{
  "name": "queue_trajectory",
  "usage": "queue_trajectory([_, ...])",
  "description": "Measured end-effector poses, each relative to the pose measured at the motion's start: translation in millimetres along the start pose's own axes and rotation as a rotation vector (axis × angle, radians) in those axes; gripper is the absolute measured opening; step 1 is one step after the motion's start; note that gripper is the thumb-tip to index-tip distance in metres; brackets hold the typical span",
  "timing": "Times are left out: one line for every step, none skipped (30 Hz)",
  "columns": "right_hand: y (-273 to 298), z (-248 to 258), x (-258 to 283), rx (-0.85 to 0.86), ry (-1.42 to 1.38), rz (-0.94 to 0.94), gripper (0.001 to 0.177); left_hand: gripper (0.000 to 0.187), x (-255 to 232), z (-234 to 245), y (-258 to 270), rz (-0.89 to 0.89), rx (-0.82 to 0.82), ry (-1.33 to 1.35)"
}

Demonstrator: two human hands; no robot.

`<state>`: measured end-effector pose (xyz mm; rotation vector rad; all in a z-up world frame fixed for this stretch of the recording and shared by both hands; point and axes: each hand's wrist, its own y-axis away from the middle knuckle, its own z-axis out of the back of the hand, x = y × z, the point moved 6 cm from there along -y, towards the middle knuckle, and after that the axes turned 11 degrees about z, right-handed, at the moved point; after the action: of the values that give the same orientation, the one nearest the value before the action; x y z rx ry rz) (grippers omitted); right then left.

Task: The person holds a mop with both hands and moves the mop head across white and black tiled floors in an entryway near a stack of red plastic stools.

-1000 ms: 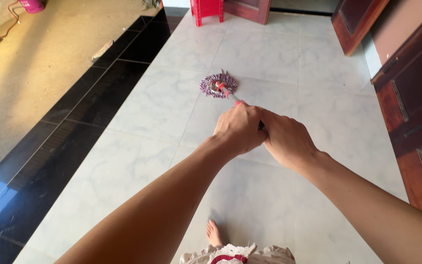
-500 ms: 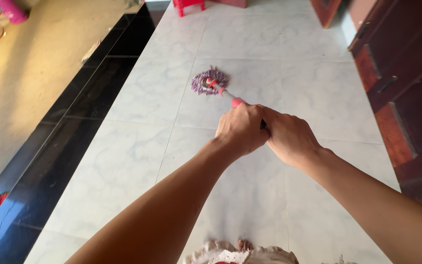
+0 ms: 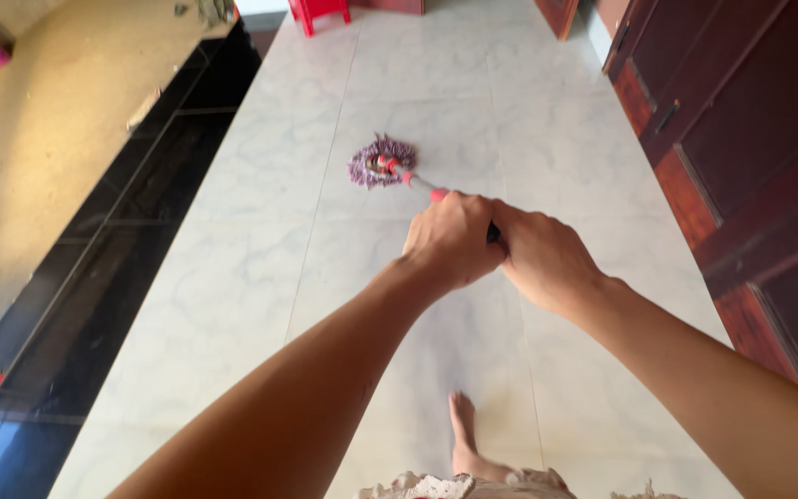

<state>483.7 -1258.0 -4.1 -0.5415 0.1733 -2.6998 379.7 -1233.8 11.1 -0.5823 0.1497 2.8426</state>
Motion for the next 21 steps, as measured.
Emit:
queue_trajectory([16.4, -3.8, 6.1, 0.021, -0.014, -0.026, 0.031, 0.020, -0.3, -5.4, 17.3, -0.005, 0.003, 0.008])
queue_trajectory([31.9, -6.2, 11.7, 0.041, -0.025, -0.053, 0.033, 0.020, -1.2, -10.3, 33.6, -0.012, 0.003, 0.018])
queue_trajectory([47.9, -8.0, 16.7, 0.062, -0.036, -0.079, 0.034, 0.020, -3.0, -15.2, 49.7, -0.018, 0.003, 0.028])
queue_trajectory([62.2, -7.6, 22.5, 0.064, -0.037, -0.077, 0.035, 0.020, -6.1, -18.7, 63.8, -0.019, 0.001, 0.042])
queue_trajectory([76.5, -7.0, 27.6, 0.067, -0.039, -0.076, 0.036, 0.020, -10.1, -22.4, 78.2, -0.020, -0.001, 0.056])
queue_trajectory([91.9, -7.3, 32.3, 0.073, -0.042, -0.079, 0.037, 0.021, -14.1, -26.7, 92.8, -0.021, 0.002, 0.071])
queue_trajectory([106.8, -6.9, 37.4, 0.067, -0.030, -0.077, 0.035, 0.020, -17.8, -30.3, 106.4, -0.020, 0.013, 0.080])
queue_trajectory([118.2, -4.2, 41.8, 0.052, -0.014, -0.071, 0.033, 0.020, -22.5, -30.6, 116.7, -0.024, 0.014, 0.087])
queue_trajectory([128.2, -0.1, 45.1, 0.037, 0.003, -0.066, 0.031, 0.019, -27.8, -30.3, 126.0, -0.028, 0.015, 0.094])
queue_trajectory([138.1, 2.9, 45.6, 0.052, 0.001, -0.087, 0.031, 0.018, -33.5, -31.5, 134.0, -0.026, 0.030, 0.079])
queue_trajectory([147.9, 5.7, 46.2, 0.067, -0.002, -0.108, 0.031, 0.017, -39.2, -32.9, 141.9, -0.024, 0.044, 0.063])
queue_trajectory([156.4, 7.7, 47.6, 0.086, -0.004, -0.120, 0.031, 0.016, -43.1, -34.1, 150.2, -0.012, 0.053, 0.050])
queue_trajectory([164.5, 10.9, 50.1, 0.083, 0.002, -0.113, 0.029, 0.017, -47.4, -35.1, 158.3, -0.005, 0.059, 0.044])
queue_trajectory([172.3, 14.7, 52.2, 0.077, 0.009, -0.108, 0.028, 0.017, -52.4, -35.2, 165.3, -0.001, 0.063, 0.036])
queue_trajectory([180.6, 18.6, 53.8, 0.070, 0.015, -0.102, 0.027, 0.017, -57.9, -35.6, 172.3, 0.003, 0.067, 0.028])
queue_trajectory([190.3, 21.5, 53.8, 0.074, 0.008, -0.109, 0.027, 0.016, -64.7, -36.6, 180.1, -0.003, 0.066, 0.030])
queue_trajectory([200.7, 24.2, 53.5, 0.077, 0.002, -0.116, 0.027, 0.016, -71.6, -38.4, 188.7, -0.010, 0.064, 0.032])
queue_trajectory([211.6, 26.3, 53.4, 0.086, -0.006, -0.123, 0.027, 0.015, -78.1, -40.6, 198.4, -0.013, 0.065, 0.035])
queue_trajectory([221.7, 30.8, 53.5, 0.071, 0.009, -0.105, 0.025, 0.015, -85.9, -41.7, 207.0, -0.021, 0.049, 0.041])
queue_trajectory([234.5, 34.0, 52.8, 0.061, 0.021, -0.092, 0.022, 0.016, -94.4, -45.3, 216.8, -0.028, 0.040, 0.046])
queue_trajectory([248.1, 37.1, 51.9, 0.051, 0.033, -0.079, 0.019, 0.016, -103.3, -49.3, 226.9, -0.035, 0.031, 0.052])
